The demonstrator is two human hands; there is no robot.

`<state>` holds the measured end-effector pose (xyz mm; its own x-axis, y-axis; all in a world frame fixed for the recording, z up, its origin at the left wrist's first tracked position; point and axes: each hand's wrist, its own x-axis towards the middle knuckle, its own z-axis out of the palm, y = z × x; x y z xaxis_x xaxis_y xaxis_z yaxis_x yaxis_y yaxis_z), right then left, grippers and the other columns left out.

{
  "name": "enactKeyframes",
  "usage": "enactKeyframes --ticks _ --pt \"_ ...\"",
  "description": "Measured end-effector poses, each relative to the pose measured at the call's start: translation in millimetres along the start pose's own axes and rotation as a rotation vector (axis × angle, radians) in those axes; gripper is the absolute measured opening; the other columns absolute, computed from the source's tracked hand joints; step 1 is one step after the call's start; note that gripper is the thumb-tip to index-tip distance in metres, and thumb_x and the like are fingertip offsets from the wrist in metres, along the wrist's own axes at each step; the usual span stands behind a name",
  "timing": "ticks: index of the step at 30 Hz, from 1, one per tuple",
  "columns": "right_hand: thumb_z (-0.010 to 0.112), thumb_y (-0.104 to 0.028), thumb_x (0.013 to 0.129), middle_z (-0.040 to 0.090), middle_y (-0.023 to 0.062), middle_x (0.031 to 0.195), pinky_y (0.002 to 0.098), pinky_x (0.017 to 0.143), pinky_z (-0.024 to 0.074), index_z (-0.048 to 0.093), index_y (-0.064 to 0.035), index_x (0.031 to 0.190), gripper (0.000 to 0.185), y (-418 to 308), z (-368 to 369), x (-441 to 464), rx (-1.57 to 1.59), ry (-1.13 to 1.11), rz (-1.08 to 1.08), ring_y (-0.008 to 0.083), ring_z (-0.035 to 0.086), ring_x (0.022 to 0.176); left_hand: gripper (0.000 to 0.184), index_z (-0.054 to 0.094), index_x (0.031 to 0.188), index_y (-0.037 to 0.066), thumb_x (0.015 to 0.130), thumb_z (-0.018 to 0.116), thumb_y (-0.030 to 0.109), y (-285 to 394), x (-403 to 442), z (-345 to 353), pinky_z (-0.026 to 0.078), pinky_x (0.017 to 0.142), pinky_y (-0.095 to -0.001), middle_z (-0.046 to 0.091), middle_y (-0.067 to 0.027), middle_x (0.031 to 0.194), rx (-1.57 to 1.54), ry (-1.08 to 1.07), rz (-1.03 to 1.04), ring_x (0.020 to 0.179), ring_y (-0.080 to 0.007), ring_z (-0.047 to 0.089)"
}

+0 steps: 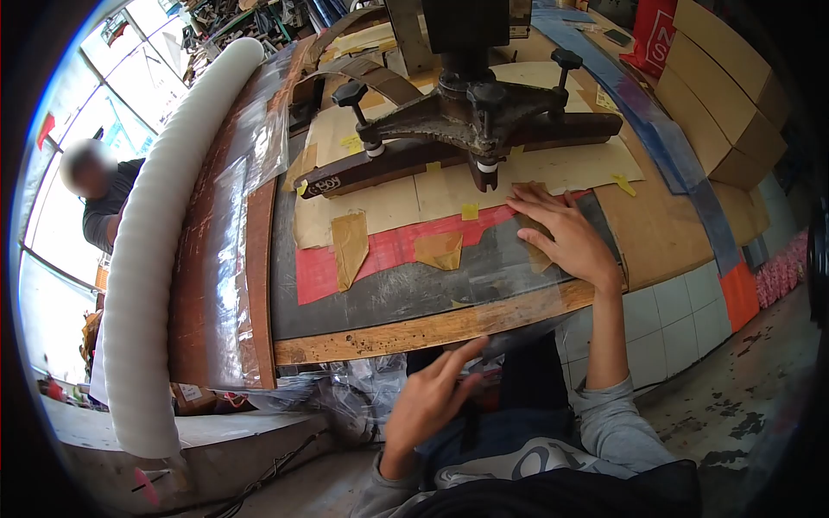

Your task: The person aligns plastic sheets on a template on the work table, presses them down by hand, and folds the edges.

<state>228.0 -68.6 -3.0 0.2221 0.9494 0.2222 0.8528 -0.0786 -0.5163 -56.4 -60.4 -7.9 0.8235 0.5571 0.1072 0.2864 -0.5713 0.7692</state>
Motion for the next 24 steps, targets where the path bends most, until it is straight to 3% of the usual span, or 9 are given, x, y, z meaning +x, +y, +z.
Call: enactKeyframes --ticks 3,7,10,12,14,18,24 --pt "0.058 -0.029 0.093 0.053 0.012 0.138 0.053 0.111 0.0292 0.055 -0.01 0.133 0.044 -6.9 -9.4 -4.0 0.18 0.031 0.027 0.0282 0.044 0.133 0.043 0.054 0.13 0.009 0.089 0.064 0.011 0.4 10.8 -26.9 0.053 0.063 -0.0375 0.066 -0.014 0.098 0.08 0.09 0.089 0.075 -0.029 0.067" --pt "0.057 -0.036 0.093 0.052 0.0132 0.138 0.053 0.11 0.0309 0.053 -0.0076 0.134 0.05 -41.8 -5.8 -26.5 -0.032 0.107 0.032 0.0283 0.045 0.131 0.043 0.056 0.129 0.01 0.087 0.064 0.009 4.3 53.7 -36.8 0.048 0.092 -0.0403 0.058 -0.0133 0.128 0.366 0.17 0.28 0.11 -0.0295 0.06" --pt "0.054 -0.045 0.091 0.046 0.0127 0.144 0.0537 0.11 0.0298 0.047 -0.0079 0.139 0.061 -51.1 11.9 -32.2 -0.183 0.141 0.009 0.0281 0.041 0.135 0.05 0.047 0.139 0.013 0.09 0.058 0.014 -5.4 84.3 -20.3 0.033 0.109 -0.0461 0.042 -0.0144 0.146 0.453 0.171 0.269 0.134 -0.0302 0.042" --pt "0.047 -0.056 0.091 0.034 0.012 0.152 0.0565 0.112 0.0242 0.039 -0.0101 0.145 0.071 -42.8 22.8 -30.3 -0.259 0.111 0.0 0.0278 0.032 0.14 0.053 0.041 0.143 0.015 0.092 0.054 0.017 -8.8 91.7 -10.9 0.025 0.113 -0.0488 0.035 -0.0141 0.15 0.508 0.162 0.231 0.139 -0.03 0.033" --pt "0.042 -0.06 0.091 0.033 0.0121 0.152 0.0587 0.113 0.0205 0.039 -0.0099 0.145 0.073 -39.7 22.2 -30.0 -0.284 0.112 -0.009 0.0276 0.031 0.141 0.054 0.037 0.146 0.016 0.094 0.049 0.024 -11.8 95.7 -4.8 0.019 0.115 -0.0522 0.032 -0.0122 0.153 0.544 0.169 0.18 0.142 -0.0287 0.029" --pt "0.033 -0.065 0.091 0.032 0.0131 0.152 0.0627 0.113 0.015 0.037 -0.0095 0.146 0.078 -30.2 19.9 -22.6 -0.331 0.07 -0.004 0.0274 0.028 0.142 0.054 0.039 0.145 0.016 0.094 0.049 0.029 -11.8 97.1 -2.2 0.019 0.115 -0.0525 0.033 -0.0125 0.152 0.619 0.131 0.146 0.141 -0.0265 0.031" --pt "0.031 -0.066 0.093 0.036 0.0149 0.15 0.0629 0.112 0.0157 0.038 -0.0067 0.144 0.079 -22.3 7.9 2.7 -0.37 0.005 -0.011 0.0281 0.03 0.141 0.055 0.042 0.143 0.014 0.092 0.05 0.033 -11.5 97.4 -4.1 0.019 0.115 -0.0531 0.034 -0.013 0.151 0.616 0.121 0.14 0.141 -0.0241 0.031"
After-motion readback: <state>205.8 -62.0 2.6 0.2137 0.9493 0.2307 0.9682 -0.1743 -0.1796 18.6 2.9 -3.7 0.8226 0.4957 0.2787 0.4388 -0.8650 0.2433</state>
